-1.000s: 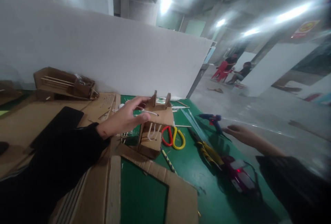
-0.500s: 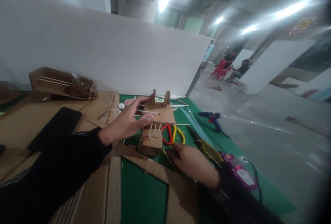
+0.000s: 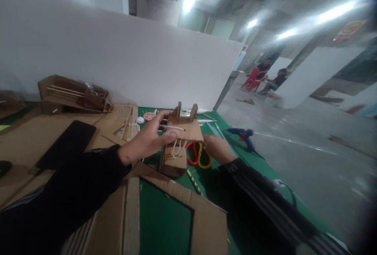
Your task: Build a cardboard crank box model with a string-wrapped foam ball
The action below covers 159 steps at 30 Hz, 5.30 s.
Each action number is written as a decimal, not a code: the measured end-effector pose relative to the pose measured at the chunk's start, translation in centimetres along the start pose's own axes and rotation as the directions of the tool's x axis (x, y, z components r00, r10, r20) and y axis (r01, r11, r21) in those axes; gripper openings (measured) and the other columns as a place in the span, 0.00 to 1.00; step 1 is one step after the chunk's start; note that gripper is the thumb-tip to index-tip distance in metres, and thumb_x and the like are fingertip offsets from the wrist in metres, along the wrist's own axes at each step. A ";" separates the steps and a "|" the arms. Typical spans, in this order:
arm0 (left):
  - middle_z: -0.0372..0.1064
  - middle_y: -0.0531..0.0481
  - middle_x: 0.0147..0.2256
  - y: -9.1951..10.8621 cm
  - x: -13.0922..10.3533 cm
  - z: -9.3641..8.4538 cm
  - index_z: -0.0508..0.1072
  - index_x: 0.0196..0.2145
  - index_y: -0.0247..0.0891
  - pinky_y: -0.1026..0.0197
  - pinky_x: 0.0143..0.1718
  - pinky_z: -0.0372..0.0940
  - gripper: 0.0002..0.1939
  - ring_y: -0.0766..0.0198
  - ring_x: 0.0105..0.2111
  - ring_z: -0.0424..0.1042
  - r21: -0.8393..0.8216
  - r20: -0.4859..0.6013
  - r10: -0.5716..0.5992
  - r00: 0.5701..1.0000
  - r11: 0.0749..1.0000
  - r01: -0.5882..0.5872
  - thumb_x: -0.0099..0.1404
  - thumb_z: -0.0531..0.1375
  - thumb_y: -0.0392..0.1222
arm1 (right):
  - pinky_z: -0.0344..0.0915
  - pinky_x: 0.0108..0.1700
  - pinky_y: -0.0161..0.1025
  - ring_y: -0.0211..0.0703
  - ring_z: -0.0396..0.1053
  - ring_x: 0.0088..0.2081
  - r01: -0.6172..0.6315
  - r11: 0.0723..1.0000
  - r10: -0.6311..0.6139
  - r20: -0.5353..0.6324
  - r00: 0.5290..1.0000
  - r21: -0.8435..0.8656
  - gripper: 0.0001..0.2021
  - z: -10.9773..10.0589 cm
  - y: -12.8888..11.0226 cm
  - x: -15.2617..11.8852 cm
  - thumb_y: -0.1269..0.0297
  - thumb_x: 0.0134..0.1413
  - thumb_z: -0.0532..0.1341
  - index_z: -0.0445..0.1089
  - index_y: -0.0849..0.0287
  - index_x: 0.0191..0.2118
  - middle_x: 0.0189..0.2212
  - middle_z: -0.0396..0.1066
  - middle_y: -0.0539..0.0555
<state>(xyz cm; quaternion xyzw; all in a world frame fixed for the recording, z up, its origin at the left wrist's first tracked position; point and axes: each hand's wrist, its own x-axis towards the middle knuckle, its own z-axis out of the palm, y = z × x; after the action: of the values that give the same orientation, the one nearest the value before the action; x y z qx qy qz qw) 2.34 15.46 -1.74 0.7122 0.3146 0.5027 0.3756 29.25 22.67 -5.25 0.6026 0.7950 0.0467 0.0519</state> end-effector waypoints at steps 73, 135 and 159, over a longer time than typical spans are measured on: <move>0.66 0.40 0.51 -0.9 0.1 0.0 0.59 0.58 0.42 0.49 0.50 0.62 0.31 0.49 0.50 0.67 -0.049 -0.006 0.002 1.000 0.999 -0.002 0.64 0.58 0.60 | 0.50 0.27 0.34 0.36 0.50 0.26 -0.022 0.456 -0.293 0.174 0.940 0.890 0.23 -4.2 -3.4 -13.0 0.56 0.62 0.53 0.66 0.64 0.56 0.25 0.55 0.47; 0.66 0.40 0.51 -0.5 -0.1 0.1 0.59 0.58 0.42 0.49 0.50 0.62 0.31 0.50 0.49 0.68 -0.052 -0.008 -0.011 1.000 0.999 0.011 0.63 0.58 0.60 | 0.49 0.27 0.33 0.36 0.51 0.26 0.053 0.538 -0.334 0.155 0.930 0.841 0.20 -4.5 -2.8 -12.9 0.58 0.66 0.50 0.65 0.60 0.58 0.24 0.53 0.46; 0.67 0.41 0.50 -0.6 -0.1 0.0 0.59 0.57 0.42 0.50 0.49 0.62 0.30 0.49 0.49 0.68 -0.010 -0.014 -0.005 1.000 1.000 0.005 0.64 0.58 0.58 | 0.48 0.25 0.33 0.35 0.49 0.24 0.117 0.599 -0.325 0.108 0.939 0.792 0.21 -4.5 -3.4 -12.8 0.57 0.65 0.51 0.66 0.62 0.57 0.23 0.53 0.46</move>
<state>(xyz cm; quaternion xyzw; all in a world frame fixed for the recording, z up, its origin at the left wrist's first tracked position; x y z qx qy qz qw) 2.30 15.69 -2.25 0.7060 0.3166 0.5083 0.3781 28.83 9.40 -0.96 0.4626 0.7933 -0.3799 -0.1106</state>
